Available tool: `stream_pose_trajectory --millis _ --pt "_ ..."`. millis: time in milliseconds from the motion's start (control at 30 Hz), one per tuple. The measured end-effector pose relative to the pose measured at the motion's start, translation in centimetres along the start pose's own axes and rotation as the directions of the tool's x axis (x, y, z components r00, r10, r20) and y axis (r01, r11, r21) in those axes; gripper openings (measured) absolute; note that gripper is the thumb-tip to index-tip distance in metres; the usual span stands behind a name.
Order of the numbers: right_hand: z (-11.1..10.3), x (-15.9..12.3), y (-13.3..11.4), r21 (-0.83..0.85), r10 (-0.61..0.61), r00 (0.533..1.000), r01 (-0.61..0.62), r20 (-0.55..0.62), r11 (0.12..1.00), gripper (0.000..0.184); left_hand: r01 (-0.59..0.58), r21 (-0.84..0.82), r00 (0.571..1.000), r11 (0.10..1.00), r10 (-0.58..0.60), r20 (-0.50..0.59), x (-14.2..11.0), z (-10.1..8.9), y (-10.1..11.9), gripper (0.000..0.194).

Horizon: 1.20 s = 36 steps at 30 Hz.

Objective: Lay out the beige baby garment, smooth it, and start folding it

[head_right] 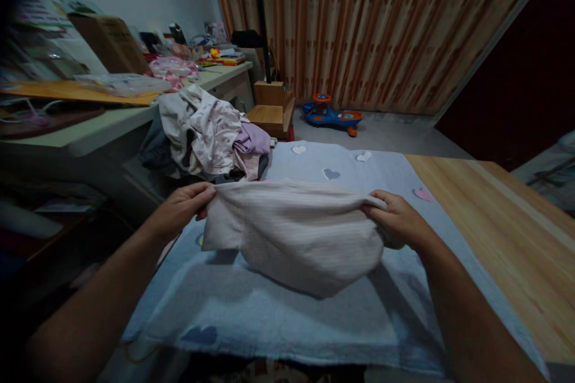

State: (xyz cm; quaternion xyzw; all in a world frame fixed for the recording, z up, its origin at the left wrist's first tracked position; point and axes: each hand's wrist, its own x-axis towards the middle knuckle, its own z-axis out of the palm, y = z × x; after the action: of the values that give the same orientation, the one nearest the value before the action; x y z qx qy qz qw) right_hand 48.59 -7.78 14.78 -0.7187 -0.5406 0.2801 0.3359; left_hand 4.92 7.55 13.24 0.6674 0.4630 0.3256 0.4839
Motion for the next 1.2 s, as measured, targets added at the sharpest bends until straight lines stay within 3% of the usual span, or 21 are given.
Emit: stream_pose_trajectory --millis 67,167,267,367,433,467,500,533,600,633,667,700,767,833,867,933,1033,1133,1200 --pt "1.9 2.4 1.5 -0.204 -0.031 0.999 0.038 0.037 0.978 0.021 0.024 -0.022 0.999 0.999 -0.023 0.025 1.9 1.6 -1.9 0.038" --pt "3.6 3.7 3.3 -0.328 -0.073 0.994 0.097 0.083 0.940 0.020 0.083 -0.119 0.997 0.989 -0.082 0.012 3.8 3.5 -4.8 0.041" --pt "3.6 3.8 3.5 -0.293 -0.055 0.978 0.114 0.203 0.949 0.028 0.034 -0.112 0.998 0.993 -0.039 -0.047 4.7 4.4 -6.7 0.037" --pt "2.8 4.6 2.8 -0.244 -0.030 0.933 0.126 0.359 0.962 0.029 -0.024 0.011 0.993 1.000 0.025 -0.113 5.7 4.8 -7.1 0.034" --pt "2.6 5.8 2.5 -0.270 -0.022 0.936 0.124 0.352 0.955 0.024 -0.062 0.118 0.983 0.991 0.082 -0.167 6.3 5.0 -6.8 0.032" --pt "2.7 6.5 2.4 -0.301 -0.035 0.963 0.118 0.268 0.946 0.022 -0.093 0.174 0.970 0.980 0.128 -0.205 6.6 5.3 -6.5 0.032" --pt "3.0 7.1 2.3 -0.343 -0.068 0.991 0.103 0.112 0.934 0.022 -0.129 0.232 0.952 0.964 0.186 -0.245 6.7 5.5 -6.2 0.034" --pt "3.4 7.5 2.4 -0.389 -0.122 0.989 0.079 -0.088 0.918 0.025 -0.166 0.292 0.926 0.942 0.251 -0.281 6.6 5.9 -5.9 0.041" --pt "4.4 7.8 2.5 -0.462 -0.249 0.868 0.026 -0.429 0.887 0.037 -0.224 0.402 0.869 0.888 0.369 -0.329 5.9 6.7 -5.5 0.062" --pt "5.0 7.5 2.6 -0.483 -0.302 0.801 0.019 -0.516 0.876 0.042 -0.236 0.451 0.853 0.861 0.406 -0.328 5.2 7.1 -5.4 0.066" --pt "5.5 7.0 2.8 -0.494 -0.337 0.766 0.030 -0.547 0.869 0.045 -0.237 0.495 0.847 0.836 0.427 -0.315 4.3 7.4 -5.4 0.064" --pt "6.0 6.1 3.0 -0.495 -0.352 0.772 0.055 -0.530 0.867 0.044 -0.231 0.537 0.861 0.812 0.427 -0.275 3.3 7.7 -5.6 0.054" --pt "7.0 4.0 3.6 -0.456 -0.316 0.859 0.112 -0.402 0.883 0.030 -0.212 0.593 0.950 0.777 0.305 -0.060 1.0 8.1 -6.1 0.026" --pt "7.9 1.5 4.3 -0.385 -0.169 0.972 0.096 -0.161 0.918 0.022 -0.176 0.621 0.982 0.764 0.090 0.166 -1.2 8.3 -6.7 0.036" --pt "8.3 0.5 4.7 -0.366 -0.102 0.993 0.077 -0.051 0.928 0.023 -0.151 0.636 0.979 0.757 0.026 0.202 -2.1 8.5 -7.0 0.038" --pt "8.9 -1.2 5.5 -0.377 -0.021 0.996 0.053 0.089 0.925 0.026 -0.141 0.632 0.972 0.762 -0.015 0.235 -3.5 8.9 -7.4 0.035" --pt "9.5 -2.2 5.9 -0.385 0.075 0.978 0.006 0.194 0.923 0.026 -0.104 0.549 0.963 0.830 -0.053 0.263 -4.1 9.9 -7.5 0.033" --pt "9.7 -1.7 5.9 -0.275 0.142 0.974 -0.089 0.178 0.957 0.023 -0.024 0.422 0.957 0.906 -0.101 0.273 -3.7 11.3 -7.4 0.043" --pt "10.1 -1.0 5.7 -0.065 0.195 0.976 -0.189 0.098 0.980 0.018 0.056 0.263 0.956 0.963 -0.128 0.263 -3.2 12.2 -7.3 0.056"
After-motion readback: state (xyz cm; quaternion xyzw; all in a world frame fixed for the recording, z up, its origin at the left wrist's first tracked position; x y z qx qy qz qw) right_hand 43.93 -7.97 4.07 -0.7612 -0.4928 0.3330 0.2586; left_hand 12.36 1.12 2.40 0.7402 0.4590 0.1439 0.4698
